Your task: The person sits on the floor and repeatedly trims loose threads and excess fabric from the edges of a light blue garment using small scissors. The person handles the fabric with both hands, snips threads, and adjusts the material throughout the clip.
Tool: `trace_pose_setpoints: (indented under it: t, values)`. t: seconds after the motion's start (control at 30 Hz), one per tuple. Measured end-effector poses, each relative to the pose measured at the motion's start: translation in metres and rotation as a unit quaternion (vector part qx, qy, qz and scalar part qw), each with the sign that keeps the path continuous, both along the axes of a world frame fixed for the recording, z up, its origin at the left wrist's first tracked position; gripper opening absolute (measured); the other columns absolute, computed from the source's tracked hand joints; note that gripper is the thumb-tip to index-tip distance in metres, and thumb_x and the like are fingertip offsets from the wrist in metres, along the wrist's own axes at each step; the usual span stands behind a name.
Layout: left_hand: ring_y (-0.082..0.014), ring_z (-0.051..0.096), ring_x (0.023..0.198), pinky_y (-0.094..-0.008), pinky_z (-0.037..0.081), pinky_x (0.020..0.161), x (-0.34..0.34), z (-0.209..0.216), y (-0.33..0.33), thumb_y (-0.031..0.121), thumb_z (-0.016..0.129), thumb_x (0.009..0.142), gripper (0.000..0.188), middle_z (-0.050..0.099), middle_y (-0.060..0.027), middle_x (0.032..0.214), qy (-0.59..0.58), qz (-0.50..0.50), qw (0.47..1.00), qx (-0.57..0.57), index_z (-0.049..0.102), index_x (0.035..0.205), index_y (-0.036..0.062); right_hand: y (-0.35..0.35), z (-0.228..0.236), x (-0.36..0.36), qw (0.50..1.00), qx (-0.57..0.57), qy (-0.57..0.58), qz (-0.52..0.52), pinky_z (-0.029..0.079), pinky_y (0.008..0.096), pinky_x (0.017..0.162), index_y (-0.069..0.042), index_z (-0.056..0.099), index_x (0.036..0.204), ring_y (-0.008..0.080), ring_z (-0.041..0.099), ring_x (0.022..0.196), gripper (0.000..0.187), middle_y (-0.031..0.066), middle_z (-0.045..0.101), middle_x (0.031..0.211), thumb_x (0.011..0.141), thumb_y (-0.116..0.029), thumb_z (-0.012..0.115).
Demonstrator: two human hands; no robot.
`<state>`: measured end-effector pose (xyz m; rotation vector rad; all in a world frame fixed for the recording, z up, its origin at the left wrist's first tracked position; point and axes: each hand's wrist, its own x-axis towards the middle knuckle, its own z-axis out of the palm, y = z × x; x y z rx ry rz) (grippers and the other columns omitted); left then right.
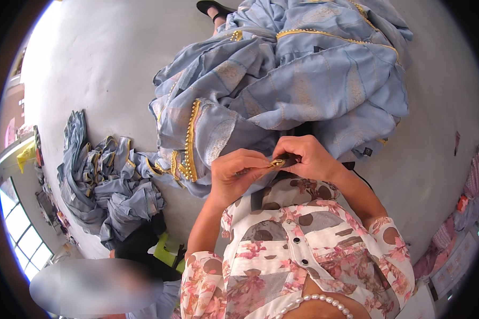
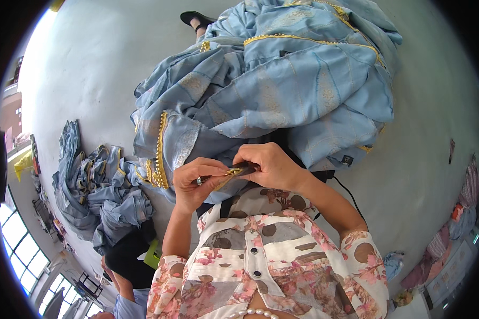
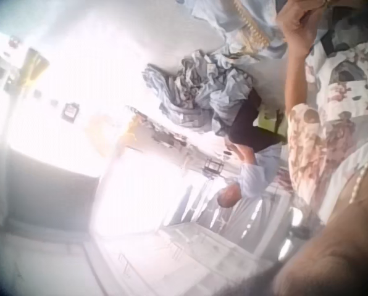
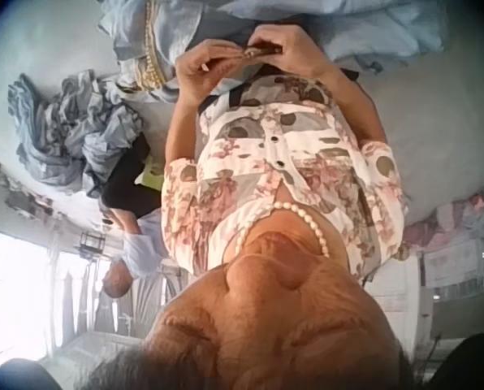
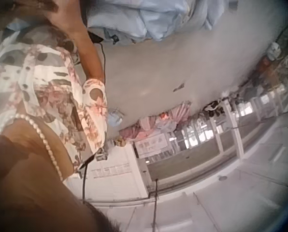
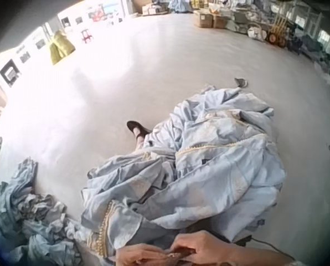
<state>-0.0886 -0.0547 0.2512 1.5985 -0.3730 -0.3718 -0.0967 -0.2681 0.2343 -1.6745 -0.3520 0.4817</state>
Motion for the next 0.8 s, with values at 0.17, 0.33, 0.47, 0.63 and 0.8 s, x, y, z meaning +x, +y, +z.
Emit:
trace_pose_setpoints:
  t: [0.17, 0.33, 0.47, 0.63, 0.8]
  values:
    - [-0.0319, 0.061, 0.100, -0.0379, 0.048, 0.084, 0.001, 0.015, 0.018, 0.020, 0.081, 0.067, 0.043, 0.064, -0.0147, 0.108, -0.300, 0.163, 0.919, 0.195, 0.066, 0.103, 0.0032, -0.027, 0.020, 0.013, 0.985, 0.120, -0.073, -0.103, 0.040, 0.0206, 0.054, 0.001, 0.059, 0.088, 0.0068, 0.052, 0.062, 0.013, 0.0059, 0.061, 0.081, 0.079, 0.000, 0.068]
    - [-0.0297, 0.058, 0.099, -0.0378, 0.046, 0.084, -0.003, 0.002, 0.038, 0.013, 0.080, 0.065, 0.039, 0.063, -0.0126, 0.107, -0.218, 0.215, 0.867, 0.394, 0.066, 0.100, 0.0045, -0.022, 0.016, 0.043, 0.982, 0.133, -0.091, -0.098, 0.044, 0.0209, 0.059, 0.000, 0.058, 0.089, 0.0103, 0.058, 0.072, 0.014, 0.0132, 0.059, 0.113, 0.080, -0.002, 0.068]
    - [-0.0266, 0.062, 0.082, -0.0342, 0.047, 0.072, -0.004, 0.000, 0.036, -0.001, 0.075, 0.065, 0.025, 0.066, -0.0104, 0.089, -0.237, 0.196, 0.902, 0.303, 0.067, 0.088, 0.0036, 0.034, 0.001, 0.055, 0.995, -0.006, -0.097, 0.037, 0.048, 0.0293, 0.063, -0.003, 0.058, 0.090, 0.0223, 0.061, 0.076, 0.017, 0.0142, 0.055, 0.123, 0.077, -0.003, 0.070]
    - [-0.0273, 0.063, 0.081, -0.0338, 0.051, 0.072, 0.004, 0.025, 0.035, -0.007, 0.072, 0.065, 0.022, 0.066, -0.0103, 0.087, -0.350, 0.267, 0.865, 0.240, 0.066, 0.084, 0.0032, -0.013, 0.001, 0.059, 0.969, 0.113, -0.068, -0.210, 0.039, 0.0216, 0.052, -0.005, 0.059, 0.090, 0.0050, 0.048, 0.059, 0.012, -0.0013, 0.056, 0.068, 0.084, -0.010, 0.068]
    - [-0.0229, 0.063, 0.088, -0.0315, 0.048, 0.082, -0.003, 0.005, 0.088, -0.008, 0.068, 0.076, 0.020, 0.067, -0.0107, 0.093, -0.243, 0.416, 0.842, 0.244, 0.065, 0.093, 0.0012, -0.228, -0.102, 0.057, 0.620, 0.316, 0.148, -0.703, 0.029, 0.0266, 0.043, -0.007, 0.057, 0.094, 0.0127, 0.036, 0.052, 0.005, -0.0025, 0.037, 0.060, 0.092, -0.011, 0.058]
